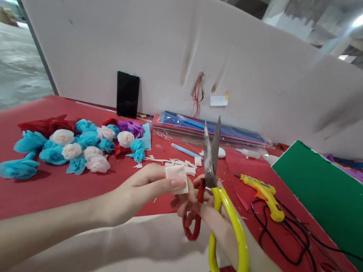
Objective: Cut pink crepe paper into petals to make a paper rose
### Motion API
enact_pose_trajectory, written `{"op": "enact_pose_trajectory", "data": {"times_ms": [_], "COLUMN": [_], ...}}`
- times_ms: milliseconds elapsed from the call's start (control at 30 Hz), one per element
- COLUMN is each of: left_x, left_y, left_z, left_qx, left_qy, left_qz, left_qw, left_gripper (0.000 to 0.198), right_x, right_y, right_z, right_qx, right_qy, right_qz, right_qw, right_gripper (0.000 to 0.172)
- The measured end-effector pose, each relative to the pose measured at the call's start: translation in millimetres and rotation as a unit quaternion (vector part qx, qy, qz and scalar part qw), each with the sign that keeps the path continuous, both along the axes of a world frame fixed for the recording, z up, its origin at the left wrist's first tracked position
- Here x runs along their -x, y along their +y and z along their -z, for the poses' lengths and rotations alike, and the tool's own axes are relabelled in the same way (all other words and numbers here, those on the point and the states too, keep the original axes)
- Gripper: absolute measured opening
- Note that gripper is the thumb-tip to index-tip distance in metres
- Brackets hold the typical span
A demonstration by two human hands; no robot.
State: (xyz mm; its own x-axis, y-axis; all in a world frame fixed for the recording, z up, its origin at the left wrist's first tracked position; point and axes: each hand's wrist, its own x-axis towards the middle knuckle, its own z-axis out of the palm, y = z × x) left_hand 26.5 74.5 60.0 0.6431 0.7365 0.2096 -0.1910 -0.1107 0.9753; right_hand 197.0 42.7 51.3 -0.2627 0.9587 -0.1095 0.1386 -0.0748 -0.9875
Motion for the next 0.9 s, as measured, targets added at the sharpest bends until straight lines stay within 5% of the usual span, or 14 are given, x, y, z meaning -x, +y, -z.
{"op": "enact_pose_trajectory", "data": {"times_ms": [300,467,900], "left_x": [0.2,5.4,11.3], "left_y": [-6.7,-5.7,-9.8], "left_z": [-5.5,-12.0,-25.2], "left_qx": [-0.010,-0.023,0.047], "left_qy": [-0.048,-0.055,-0.057], "left_qz": [-0.065,-0.078,0.062], "left_qw": [0.997,0.995,0.995], "left_gripper": [0.031,0.030,0.034], "right_x": [-14.8,-9.0,-16.0], "right_y": [-8.9,-17.3,-21.9], "right_z": [-24.2,-41.6,-49.4], "right_qx": [-0.134,-0.132,-0.131], "right_qy": [-0.161,-0.229,-0.289], "right_qz": [-0.019,-0.049,-0.082], "right_qw": [0.978,0.963,0.945], "right_gripper": [0.006,0.013,0.018]}}
